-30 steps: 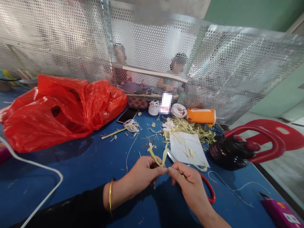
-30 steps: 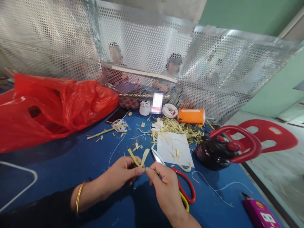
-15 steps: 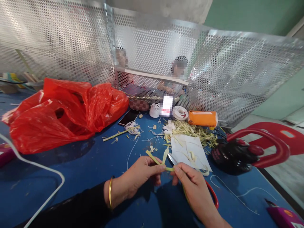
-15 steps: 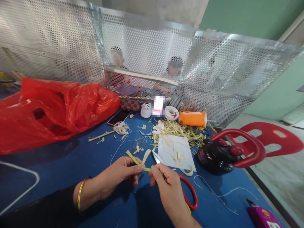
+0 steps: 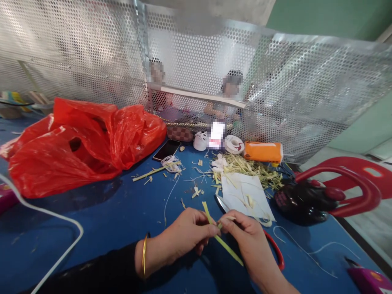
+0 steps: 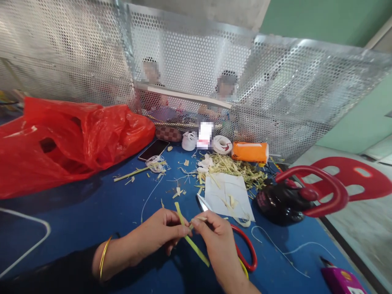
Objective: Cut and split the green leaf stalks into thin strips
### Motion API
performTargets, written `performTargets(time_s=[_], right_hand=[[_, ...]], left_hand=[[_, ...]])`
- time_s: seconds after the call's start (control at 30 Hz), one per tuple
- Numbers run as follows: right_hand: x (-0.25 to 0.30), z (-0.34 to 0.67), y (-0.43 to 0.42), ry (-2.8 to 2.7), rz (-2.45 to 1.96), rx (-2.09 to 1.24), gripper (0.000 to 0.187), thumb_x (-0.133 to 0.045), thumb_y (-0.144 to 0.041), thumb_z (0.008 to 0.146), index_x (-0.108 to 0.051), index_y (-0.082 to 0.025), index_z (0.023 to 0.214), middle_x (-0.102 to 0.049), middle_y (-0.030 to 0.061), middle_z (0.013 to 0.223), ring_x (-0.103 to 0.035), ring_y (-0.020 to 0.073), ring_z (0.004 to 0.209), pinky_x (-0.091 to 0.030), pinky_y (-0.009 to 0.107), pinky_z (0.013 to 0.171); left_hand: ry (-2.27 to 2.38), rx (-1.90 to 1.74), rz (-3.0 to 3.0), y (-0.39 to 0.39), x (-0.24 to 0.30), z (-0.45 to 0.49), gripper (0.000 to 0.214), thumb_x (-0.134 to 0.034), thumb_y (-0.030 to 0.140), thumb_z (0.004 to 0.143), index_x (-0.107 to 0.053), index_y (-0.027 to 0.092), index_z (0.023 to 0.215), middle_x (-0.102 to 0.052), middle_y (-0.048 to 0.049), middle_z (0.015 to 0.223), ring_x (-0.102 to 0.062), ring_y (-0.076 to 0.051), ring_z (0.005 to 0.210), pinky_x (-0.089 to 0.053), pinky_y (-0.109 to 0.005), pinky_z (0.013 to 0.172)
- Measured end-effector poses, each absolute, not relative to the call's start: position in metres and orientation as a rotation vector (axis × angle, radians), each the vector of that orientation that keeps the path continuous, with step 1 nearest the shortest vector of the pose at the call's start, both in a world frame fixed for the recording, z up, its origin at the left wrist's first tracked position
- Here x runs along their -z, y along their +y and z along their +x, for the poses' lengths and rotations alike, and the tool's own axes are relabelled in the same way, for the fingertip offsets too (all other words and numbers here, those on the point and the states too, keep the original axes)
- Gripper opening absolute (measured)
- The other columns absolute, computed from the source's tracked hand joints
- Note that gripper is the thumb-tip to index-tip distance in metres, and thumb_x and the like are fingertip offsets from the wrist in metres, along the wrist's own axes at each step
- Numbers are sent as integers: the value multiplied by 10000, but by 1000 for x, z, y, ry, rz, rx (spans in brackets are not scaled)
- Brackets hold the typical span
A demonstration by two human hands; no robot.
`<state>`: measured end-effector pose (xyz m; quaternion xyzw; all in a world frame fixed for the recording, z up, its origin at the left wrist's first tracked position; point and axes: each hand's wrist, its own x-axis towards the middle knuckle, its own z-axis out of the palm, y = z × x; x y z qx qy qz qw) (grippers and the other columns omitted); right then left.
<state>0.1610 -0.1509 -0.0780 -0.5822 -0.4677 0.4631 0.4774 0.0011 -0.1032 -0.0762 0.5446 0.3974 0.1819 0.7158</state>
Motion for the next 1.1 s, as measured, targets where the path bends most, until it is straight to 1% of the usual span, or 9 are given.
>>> performTargets(time_s=[0.13, 0.23, 0.37, 0.47, 0.57, 0.67, 0.77, 0.93, 1.1], right_hand=[[83, 158, -151, -1205, -1503, -987, 200, -630, -308, 752, -615, -179, 600, -595, -9, 580, -525, 151, 601, -410, 236, 591], [83, 159, -151, -1285, -1535, -894, 231, -581, -330, 800, -604, -187, 620, -594, -2, 597, -540, 163, 612, -424, 252, 600], [76, 168, -155, -1414, -1514, -367, 196, -513, -339, 860, -649, -199, 882, -649, 65, 897, -587, 223, 853, -447, 327, 782], [70, 168, -163, -1363, -1441, 41, 229, -560, -294, 833, -613, -206, 1037, -604, 102, 1064, -545, 257, 993, -408, 379, 886], [72, 158, -168, -1455, -1367, -218, 103, -565, -271, 841, -650, -226, 877, -632, 64, 890, -580, 223, 861, -444, 321, 798], [81, 148, -166, -1529, -1350, -724, 185, -572, -319, 843, -633, -207, 709, -624, 37, 735, -592, 195, 723, -474, 270, 681], [87, 145, -163, -1431, -1409, -976, 200, -604, -355, 820, -668, -190, 727, -637, 34, 732, -600, 195, 721, -483, 259, 678], [86, 148, -163, -1361, -1377, -1084, 255, -619, -353, 813, -680, -172, 644, -654, 45, 734, -601, 194, 721, -484, 268, 691], [82, 149, -164, -1430, -1304, -1039, 231, -604, -305, 829, -674, -174, 652, -642, 44, 752, -599, 189, 747, -479, 262, 705]], left_hand=[[810, -378, 1261, -104, 80, 0, 191, -634, 325, 701, -662, 138, 671, -456, 63, 465, -410, -60, 405, -373, -190, 436], [827, -346, 1189, -102, 79, 0, 244, -660, 376, 688, -654, 136, 650, -511, 44, 481, -465, -74, 424, -416, -211, 478], [884, -479, 1027, -100, 66, 0, 318, -676, 441, 685, -683, 123, 692, -627, -17, 561, -535, -96, 492, -427, -221, 532], [900, -652, 933, -99, 53, -1, 285, -748, 354, 627, -719, 136, 809, -702, -41, 717, -607, -130, 665, -456, -235, 668], [902, -754, 901, -101, 47, -1, 295, -798, 293, 560, -725, 143, 803, -721, -48, 778, -629, -169, 792, -450, -258, 785], [865, -773, 836, -106, 52, 1, 312, -800, 278, 560, -718, 145, 830, -716, -43, 737, -633, -173, 757, -457, -269, 755], [795, -757, 805, -110, 59, 4, 257, -775, 225, 595, -715, 132, 827, -708, -41, 704, -623, -146, 707, -451, -245, 712], [770, -736, 786, -112, 62, 8, 156, -760, 182, 584, -720, 112, 717, -676, -26, 645, -553, -99, 581, -414, -210, 578], [793, -734, 757, -112, 62, 7, 218, -754, 156, 559, -731, 103, 770, -694, -52, 644, -583, -116, 600, -424, -218, 603]])
